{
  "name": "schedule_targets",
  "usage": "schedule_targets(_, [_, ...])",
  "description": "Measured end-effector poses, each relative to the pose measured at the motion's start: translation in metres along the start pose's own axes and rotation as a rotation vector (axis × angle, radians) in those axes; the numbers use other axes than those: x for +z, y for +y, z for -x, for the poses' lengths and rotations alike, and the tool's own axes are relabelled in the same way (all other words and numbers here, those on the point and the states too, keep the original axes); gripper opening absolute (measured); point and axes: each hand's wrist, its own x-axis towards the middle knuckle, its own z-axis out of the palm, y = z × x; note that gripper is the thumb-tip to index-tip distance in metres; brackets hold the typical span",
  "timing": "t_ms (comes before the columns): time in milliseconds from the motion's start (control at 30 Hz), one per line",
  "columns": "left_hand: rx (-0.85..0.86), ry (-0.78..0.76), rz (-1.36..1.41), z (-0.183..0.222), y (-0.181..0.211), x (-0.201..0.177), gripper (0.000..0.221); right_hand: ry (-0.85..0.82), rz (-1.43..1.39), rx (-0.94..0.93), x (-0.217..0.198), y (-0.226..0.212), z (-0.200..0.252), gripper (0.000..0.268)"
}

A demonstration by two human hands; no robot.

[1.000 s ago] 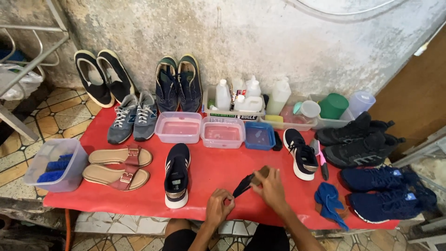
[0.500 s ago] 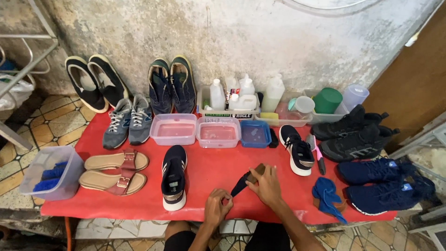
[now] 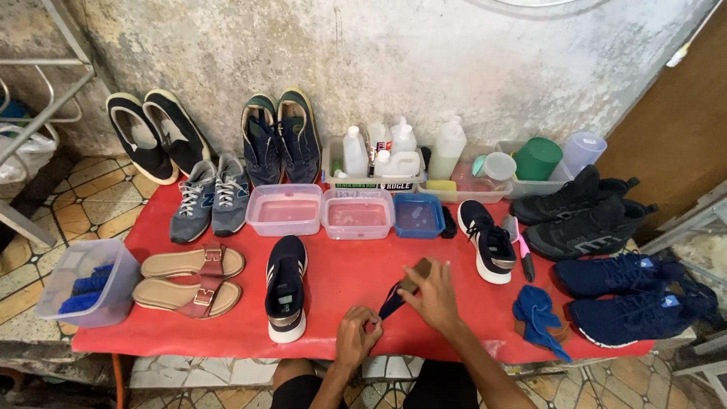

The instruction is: A person is meticulously untying shoelaces from a pair of sneakers and wiping them clean using a cloth at a shoe repair station.

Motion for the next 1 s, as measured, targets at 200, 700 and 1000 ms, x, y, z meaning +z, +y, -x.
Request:
schedule_targets(200, [0.056,0.017,-0.025,0.0,-0.005,0.002,0.005,0.006,-0.202,-0.292,0.051,0.005,0.036,0.054])
schedule_targets(700, [0.01,0.022,-0.035,0.001,-0.009,0.007,0.006,-0.26,-0.165,0.008,0.017,-0.003,0.025,0.062])
schedule_targets(1000, [0.025,0.031,-0.058,0.001,-0.011,0.007,0.012,-0.012,-0.313,-0.237,-0.007,-0.032,0.01,0.054])
